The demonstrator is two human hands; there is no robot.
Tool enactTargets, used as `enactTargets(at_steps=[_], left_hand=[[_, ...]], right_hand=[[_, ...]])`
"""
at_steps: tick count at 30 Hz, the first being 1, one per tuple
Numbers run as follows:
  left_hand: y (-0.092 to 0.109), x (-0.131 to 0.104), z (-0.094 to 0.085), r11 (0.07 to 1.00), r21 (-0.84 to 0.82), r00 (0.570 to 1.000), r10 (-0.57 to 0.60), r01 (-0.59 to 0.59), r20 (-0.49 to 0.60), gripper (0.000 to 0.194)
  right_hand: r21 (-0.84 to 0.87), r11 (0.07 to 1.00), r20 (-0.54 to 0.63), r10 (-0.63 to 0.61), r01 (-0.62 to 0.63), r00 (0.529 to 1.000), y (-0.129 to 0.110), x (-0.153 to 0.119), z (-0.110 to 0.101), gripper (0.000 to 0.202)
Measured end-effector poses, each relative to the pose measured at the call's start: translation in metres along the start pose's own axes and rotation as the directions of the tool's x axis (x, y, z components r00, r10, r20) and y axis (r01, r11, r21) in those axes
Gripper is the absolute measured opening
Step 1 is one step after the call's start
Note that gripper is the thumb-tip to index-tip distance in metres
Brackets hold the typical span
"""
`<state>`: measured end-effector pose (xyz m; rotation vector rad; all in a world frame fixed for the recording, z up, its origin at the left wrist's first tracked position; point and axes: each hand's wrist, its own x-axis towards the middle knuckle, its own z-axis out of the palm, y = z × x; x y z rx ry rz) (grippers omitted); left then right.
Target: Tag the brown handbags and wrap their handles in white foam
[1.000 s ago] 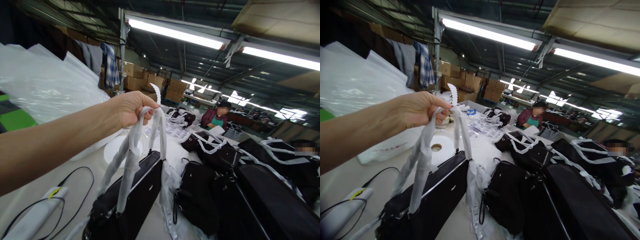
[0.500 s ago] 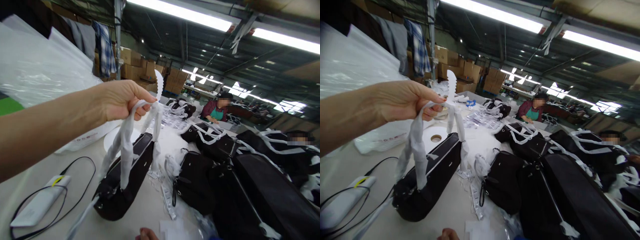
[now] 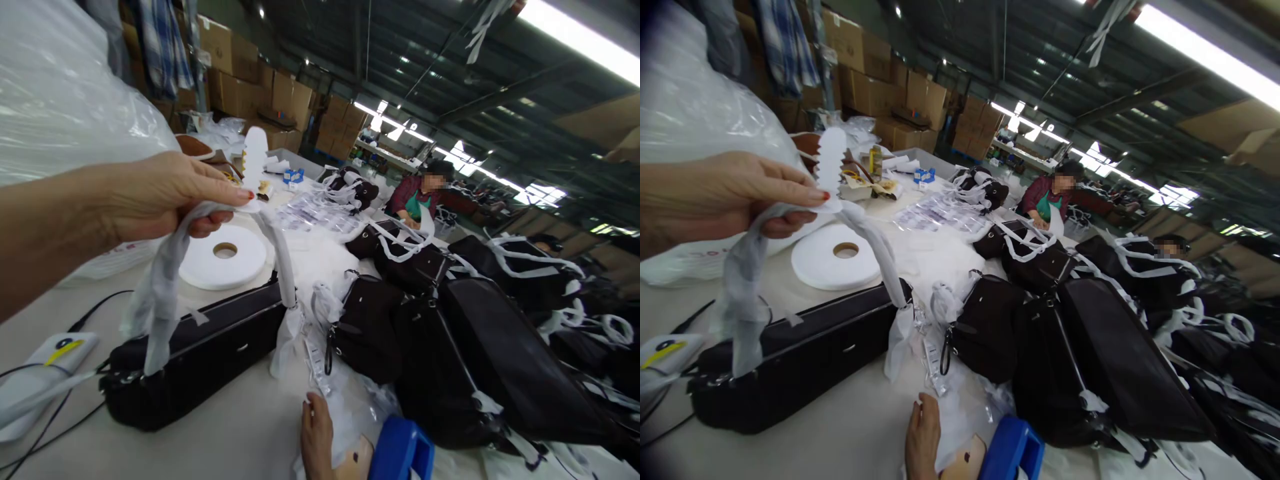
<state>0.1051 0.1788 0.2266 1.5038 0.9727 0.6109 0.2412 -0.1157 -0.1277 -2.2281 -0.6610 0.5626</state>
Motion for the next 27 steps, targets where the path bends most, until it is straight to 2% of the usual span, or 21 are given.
enactTargets(at_steps=[5,11,16,23,25,27], left_hand=[[-0.014,0.011,-0.003,0.976,0.197,0.99,0.111,-0.092,-0.088,0.024],[-0.035,0.025,-0.009,0.932,0.362,0.968,0.077,0.015,-0.237,0.029],[-0.049,0.037,-0.014,0.919,0.386,0.943,0.053,0.083,-0.33,0.027],[-0.063,0.051,-0.018,0.942,0.317,0.927,0.014,0.114,-0.375,0.028],[-0.066,0.056,-0.021,0.926,0.361,0.928,0.033,0.112,-0.372,0.027],[-0.07,0.061,-0.023,0.867,0.483,0.928,0.074,0.12,-0.364,0.026]], right_hand=[[-0.36,0.925,-0.006,-0.131,0.12,0.991,-0.011,0.038,-0.004,0.03],[-0.657,0.74,-0.027,-0.21,0.141,0.977,-0.023,0.061,0.005,0.024],[-0.759,0.628,0.014,-0.244,0.169,0.97,-0.025,0.08,0.004,0.019],[-0.805,0.549,0.087,-0.264,0.224,0.961,-0.02,0.094,-0.004,0.015],[-0.805,0.536,0.116,-0.278,0.255,0.953,-0.018,0.095,-0.008,0.018],[-0.802,0.526,0.136,-0.299,0.283,0.944,-0.017,0.096,-0.013,0.021]])
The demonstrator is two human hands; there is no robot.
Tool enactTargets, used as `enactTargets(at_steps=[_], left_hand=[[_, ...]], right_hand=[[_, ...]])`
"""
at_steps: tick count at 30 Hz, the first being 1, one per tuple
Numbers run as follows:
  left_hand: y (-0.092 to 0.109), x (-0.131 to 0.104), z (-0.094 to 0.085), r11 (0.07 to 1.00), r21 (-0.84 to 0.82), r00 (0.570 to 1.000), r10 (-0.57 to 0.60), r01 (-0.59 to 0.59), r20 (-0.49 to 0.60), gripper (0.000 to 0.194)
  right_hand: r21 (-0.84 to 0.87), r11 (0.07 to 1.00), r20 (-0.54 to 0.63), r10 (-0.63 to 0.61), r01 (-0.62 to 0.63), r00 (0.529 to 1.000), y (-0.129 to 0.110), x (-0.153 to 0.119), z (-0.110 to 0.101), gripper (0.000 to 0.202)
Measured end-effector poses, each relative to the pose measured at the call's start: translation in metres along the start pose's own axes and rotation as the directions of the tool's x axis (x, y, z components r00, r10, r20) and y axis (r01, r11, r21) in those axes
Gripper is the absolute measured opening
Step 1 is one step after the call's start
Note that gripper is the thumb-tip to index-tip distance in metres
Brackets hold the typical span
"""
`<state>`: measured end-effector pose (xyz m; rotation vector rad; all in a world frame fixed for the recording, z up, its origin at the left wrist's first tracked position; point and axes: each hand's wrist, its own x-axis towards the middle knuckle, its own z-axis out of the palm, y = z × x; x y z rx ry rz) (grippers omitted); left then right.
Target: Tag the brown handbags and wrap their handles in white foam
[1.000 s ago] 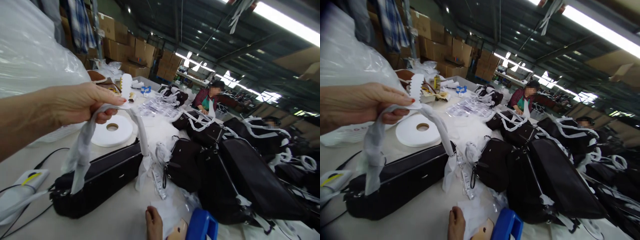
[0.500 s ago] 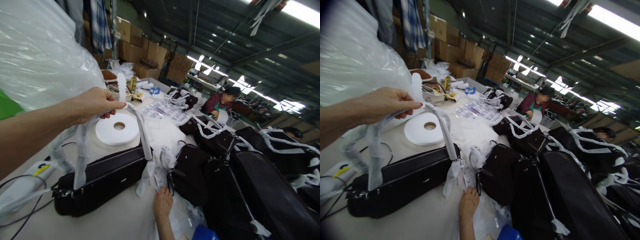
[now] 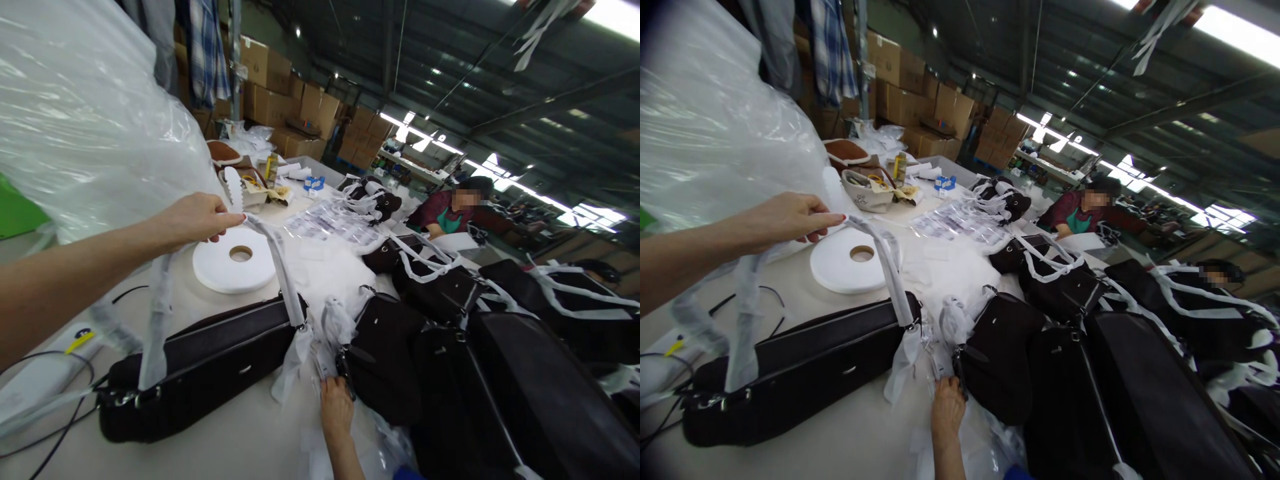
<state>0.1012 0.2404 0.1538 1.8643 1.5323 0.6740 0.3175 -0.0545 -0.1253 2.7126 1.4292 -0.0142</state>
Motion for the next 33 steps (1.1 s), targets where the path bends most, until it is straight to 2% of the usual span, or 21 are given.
enactTargets(at_steps=[3,5,11,14,17,21,23,24,26,28,29,30,31,32,33], left_hand=[[-0.004,0.007,0.002,0.966,0.251,0.998,0.061,-0.063,0.016,0.03],[-0.006,0.009,0.004,0.938,0.337,0.997,0.079,-0.083,0.023,0.034],[-0.007,-0.002,0.002,0.931,0.349,0.994,0.096,-0.107,0.046,0.043],[-0.01,-0.007,0.0,0.922,0.372,0.994,0.098,-0.106,0.04,0.042],[-0.017,-0.008,0.001,0.9,0.404,0.985,0.173,-0.162,0.011,0.043],[-0.02,-0.013,0.005,0.931,0.302,0.971,0.233,-0.206,-0.057,0.037],[-0.015,-0.023,0.007,0.895,0.349,0.944,0.322,-0.278,-0.074,0.036],[-0.01,-0.03,0.009,0.855,0.398,0.916,0.393,-0.333,-0.078,0.037],[-0.001,-0.049,0.014,0.754,0.459,0.828,0.557,-0.47,-0.068,0.037],[0.005,-0.072,0.026,0.686,0.397,0.741,0.671,-0.61,-0.02,0.032],[0.006,-0.084,0.034,0.681,0.31,0.723,0.69,-0.663,0.029,0.03],[0.006,-0.096,0.045,0.709,0.19,0.732,0.675,-0.679,0.096,0.027],[0.003,-0.107,0.057,0.76,0.052,0.755,0.631,-0.648,0.177,0.024],[-0.001,-0.119,0.071,0.833,-0.096,0.785,0.547,-0.545,0.29,0.02],[-0.007,-0.13,0.085,0.904,-0.236,0.799,0.427,-0.358,0.423,0.016]], right_hand=[[-0.007,1.0,-0.022,-0.024,0.024,0.999,0.005,-0.001,-0.001,0.023],[-0.009,1.0,-0.033,-0.029,0.028,0.999,0.006,-0.001,-0.001,0.025],[0.023,0.999,-0.067,-0.037,0.039,0.997,0.001,-0.004,0.005,0.014],[0.058,0.996,-0.08,-0.058,0.062,0.995,0.002,-0.005,0.007,0.023],[0.13,0.987,-0.103,-0.083,0.096,0.991,0.007,-0.005,0.006,0.032],[0.285,0.954,-0.147,-0.056,0.096,0.988,0.012,-0.005,-0.002,0.035],[0.387,0.919,-0.165,-0.017,0.08,0.986,0.013,-0.008,-0.008,0.034],[0.442,0.894,-0.171,0.01,0.068,0.985,0.013,-0.01,-0.012,0.032],[0.558,0.829,-0.174,0.081,0.03,0.981,0.014,-0.015,-0.019,0.026],[0.674,0.739,-0.151,0.169,-0.024,0.974,0.015,-0.022,-0.027,0.021],[0.729,0.682,-0.123,0.21,-0.055,0.97,0.016,-0.027,-0.032,0.021],[0.78,0.62,-0.085,0.243,-0.088,0.966,0.016,-0.031,-0.036,0.023],[0.825,0.552,-0.038,0.268,-0.121,0.963,0.014,-0.036,-0.041,0.026],[0.861,0.485,0.01,0.282,-0.152,0.959,0.012,-0.04,-0.047,0.03],[0.886,0.43,0.051,0.286,-0.176,0.957,0.009,-0.045,-0.052,0.033]])
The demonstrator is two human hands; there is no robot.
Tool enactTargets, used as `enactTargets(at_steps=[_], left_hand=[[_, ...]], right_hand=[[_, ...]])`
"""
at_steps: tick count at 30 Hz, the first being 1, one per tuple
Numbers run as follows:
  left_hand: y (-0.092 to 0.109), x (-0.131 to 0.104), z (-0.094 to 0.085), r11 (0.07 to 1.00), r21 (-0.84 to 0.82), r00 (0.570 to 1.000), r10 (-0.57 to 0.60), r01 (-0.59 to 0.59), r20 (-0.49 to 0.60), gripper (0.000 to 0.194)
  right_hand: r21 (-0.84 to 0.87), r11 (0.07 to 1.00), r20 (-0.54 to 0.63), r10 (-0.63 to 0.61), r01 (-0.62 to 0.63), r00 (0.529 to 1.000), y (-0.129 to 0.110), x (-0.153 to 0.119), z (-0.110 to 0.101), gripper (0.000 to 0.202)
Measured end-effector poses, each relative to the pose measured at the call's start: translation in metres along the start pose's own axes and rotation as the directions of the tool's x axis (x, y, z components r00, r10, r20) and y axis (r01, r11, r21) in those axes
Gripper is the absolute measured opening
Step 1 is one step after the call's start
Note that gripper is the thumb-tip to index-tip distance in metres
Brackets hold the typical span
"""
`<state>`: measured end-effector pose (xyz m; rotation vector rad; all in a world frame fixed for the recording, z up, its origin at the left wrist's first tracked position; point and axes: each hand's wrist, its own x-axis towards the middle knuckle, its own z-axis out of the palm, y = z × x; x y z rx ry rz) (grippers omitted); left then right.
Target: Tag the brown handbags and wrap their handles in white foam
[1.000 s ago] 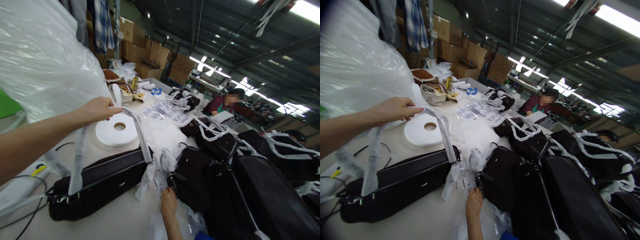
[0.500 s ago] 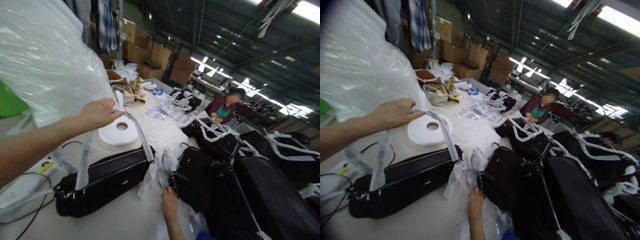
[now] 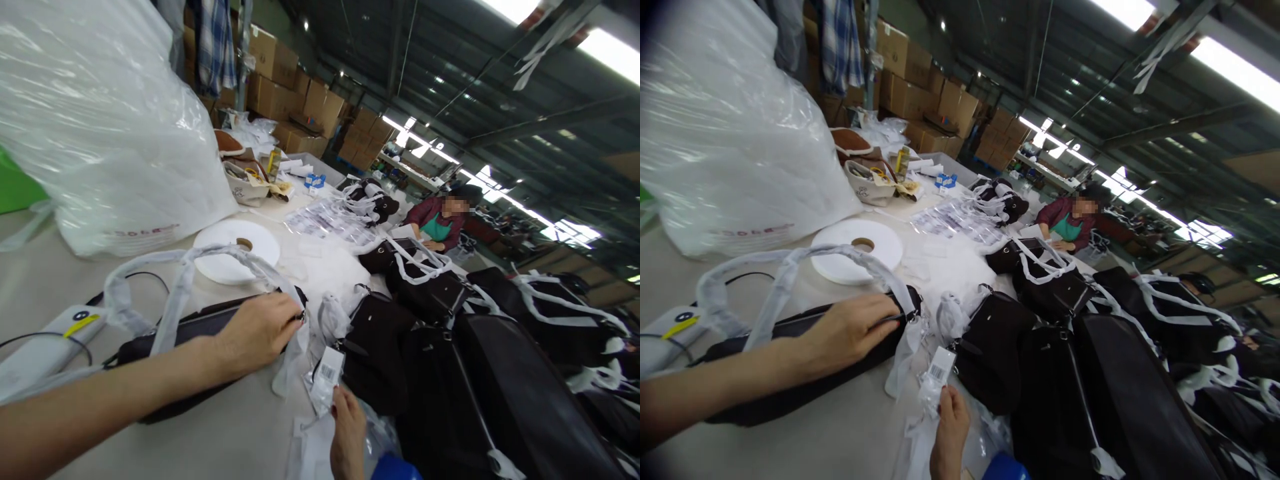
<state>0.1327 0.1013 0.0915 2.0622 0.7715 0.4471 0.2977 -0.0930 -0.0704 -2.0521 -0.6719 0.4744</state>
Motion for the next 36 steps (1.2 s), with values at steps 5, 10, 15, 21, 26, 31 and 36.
enactTargets(at_steps=[5,10,15,21,26,31,36], left_hand=[[-0.025,-0.031,0.075,0.902,-0.267,0.921,-0.262,0.34,0.289,0.029],[-0.032,-0.057,0.111,0.447,-0.63,0.769,-0.3,0.636,0.564,0.035],[-0.037,-0.065,0.116,0.326,-0.688,0.761,-0.311,0.648,0.57,0.029],[-0.051,-0.075,0.113,0.095,-0.748,0.743,-0.252,0.657,0.62,0.038],[-0.052,-0.081,0.118,-0.006,-0.719,0.679,-0.325,0.695,0.658,0.044],[-0.053,-0.088,0.113,0.134,-0.735,0.736,-0.291,0.664,0.612,0.043],[-0.053,-0.087,0.11,0.236,-0.709,0.733,-0.391,0.665,0.557,0.039]], right_hand=[[0.482,0.837,0.128,0.226,-0.259,0.966,-0.035,-0.029,0.006,0.027],[0.663,0.691,0.141,0.261,-0.287,0.955,-0.048,-0.045,0.018,0.025],[0.73,0.593,0.211,0.277,-0.34,0.937,-0.053,-0.055,0.027,0.023],[0.724,0.592,0.244,0.261,-0.355,0.934,-0.057,-0.062,0.032,0.021],[0.679,0.646,0.273,0.219,-0.349,0.937,-0.04,-0.062,0.034,0.022],[0.592,0.759,0.198,0.189,-0.271,0.962,-0.037,-0.064,0.029,0.027],[0.509,0.84,0.188,0.107,-0.19,0.976,-0.044,-0.068,0.024,0.026]])
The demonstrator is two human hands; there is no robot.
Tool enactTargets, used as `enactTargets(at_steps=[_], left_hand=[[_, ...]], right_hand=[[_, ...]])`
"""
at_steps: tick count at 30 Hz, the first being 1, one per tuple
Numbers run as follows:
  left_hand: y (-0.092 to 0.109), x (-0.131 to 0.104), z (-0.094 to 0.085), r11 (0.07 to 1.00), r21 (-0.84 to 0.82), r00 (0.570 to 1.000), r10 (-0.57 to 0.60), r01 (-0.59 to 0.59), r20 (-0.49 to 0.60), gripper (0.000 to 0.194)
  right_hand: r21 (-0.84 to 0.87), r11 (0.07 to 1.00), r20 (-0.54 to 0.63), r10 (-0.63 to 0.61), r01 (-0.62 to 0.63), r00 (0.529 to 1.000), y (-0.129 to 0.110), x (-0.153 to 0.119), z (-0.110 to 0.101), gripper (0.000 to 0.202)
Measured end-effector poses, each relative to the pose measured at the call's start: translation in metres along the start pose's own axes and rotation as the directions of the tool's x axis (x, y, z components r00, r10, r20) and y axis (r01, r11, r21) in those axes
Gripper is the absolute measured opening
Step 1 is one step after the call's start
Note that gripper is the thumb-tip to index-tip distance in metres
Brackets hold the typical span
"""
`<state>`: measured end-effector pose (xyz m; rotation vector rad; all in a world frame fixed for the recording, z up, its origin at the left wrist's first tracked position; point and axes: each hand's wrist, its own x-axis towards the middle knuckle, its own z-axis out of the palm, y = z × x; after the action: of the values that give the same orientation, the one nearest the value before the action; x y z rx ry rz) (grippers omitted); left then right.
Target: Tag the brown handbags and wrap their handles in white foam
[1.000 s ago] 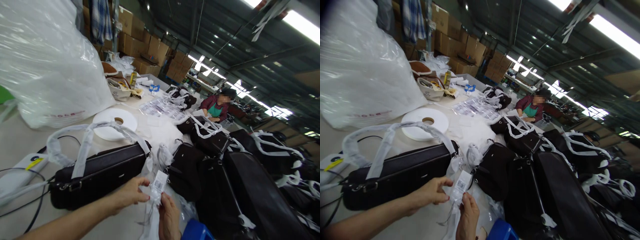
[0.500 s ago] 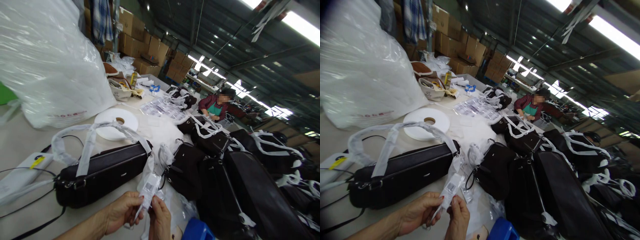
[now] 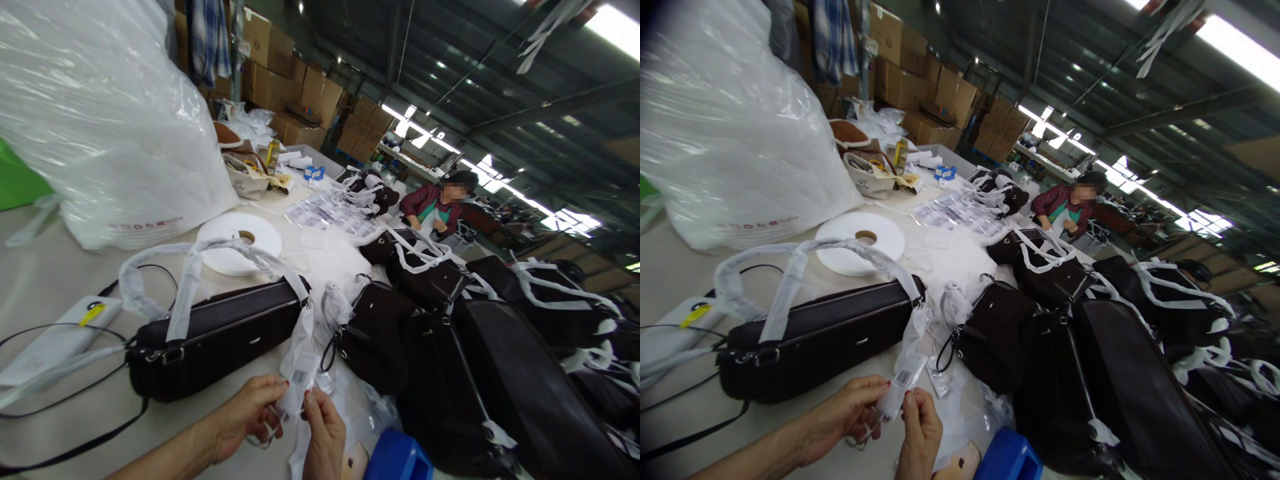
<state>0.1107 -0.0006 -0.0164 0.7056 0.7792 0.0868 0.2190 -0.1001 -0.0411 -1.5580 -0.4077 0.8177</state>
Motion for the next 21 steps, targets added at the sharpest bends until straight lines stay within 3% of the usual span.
enactTargets(at_steps=[3,5,8,11,15,19,21], left_hand=[[0.007,0.0,0.005,0.993,0.108,0.994,0.055,-0.044,-0.093,0.038],[0.011,-0.002,0.009,0.983,0.166,0.988,0.098,-0.078,-0.115,0.036],[0.014,-0.002,0.013,0.976,0.21,0.988,0.092,-0.064,-0.127,0.035],[0.01,0.0,0.013,0.975,0.218,0.987,0.08,-0.049,-0.137,0.035],[0.004,0.004,0.01,0.987,0.152,0.988,0.071,-0.05,-0.137,0.036],[0.007,0.002,0.005,0.999,-0.038,0.997,0.035,-0.037,-0.066,0.036],[0.01,0.0,0.004,0.992,-0.127,0.999,0.014,-0.019,-0.04,0.038]], right_hand=[[-0.057,0.997,0.038,-0.056,0.058,0.998,0.001,-0.003,0.0,0.025],[-0.144,0.975,0.057,-0.163,0.17,0.985,0.001,-0.005,0.002,0.022],[-0.255,0.903,0.052,-0.344,0.346,0.937,-0.002,-0.012,0.009,0.019],[-0.291,0.854,0.05,-0.436,0.431,0.898,-0.006,-0.019,0.017,0.018],[-0.314,0.827,0.088,-0.463,0.466,0.882,-0.008,-0.024,0.019,0.015],[-0.357,0.811,0.067,-0.473,0.463,0.879,-0.003,-0.03,0.01,0.016],[-0.424,0.755,0.056,-0.529,0.5,0.847,0.004,-0.034,0.007,0.018]])
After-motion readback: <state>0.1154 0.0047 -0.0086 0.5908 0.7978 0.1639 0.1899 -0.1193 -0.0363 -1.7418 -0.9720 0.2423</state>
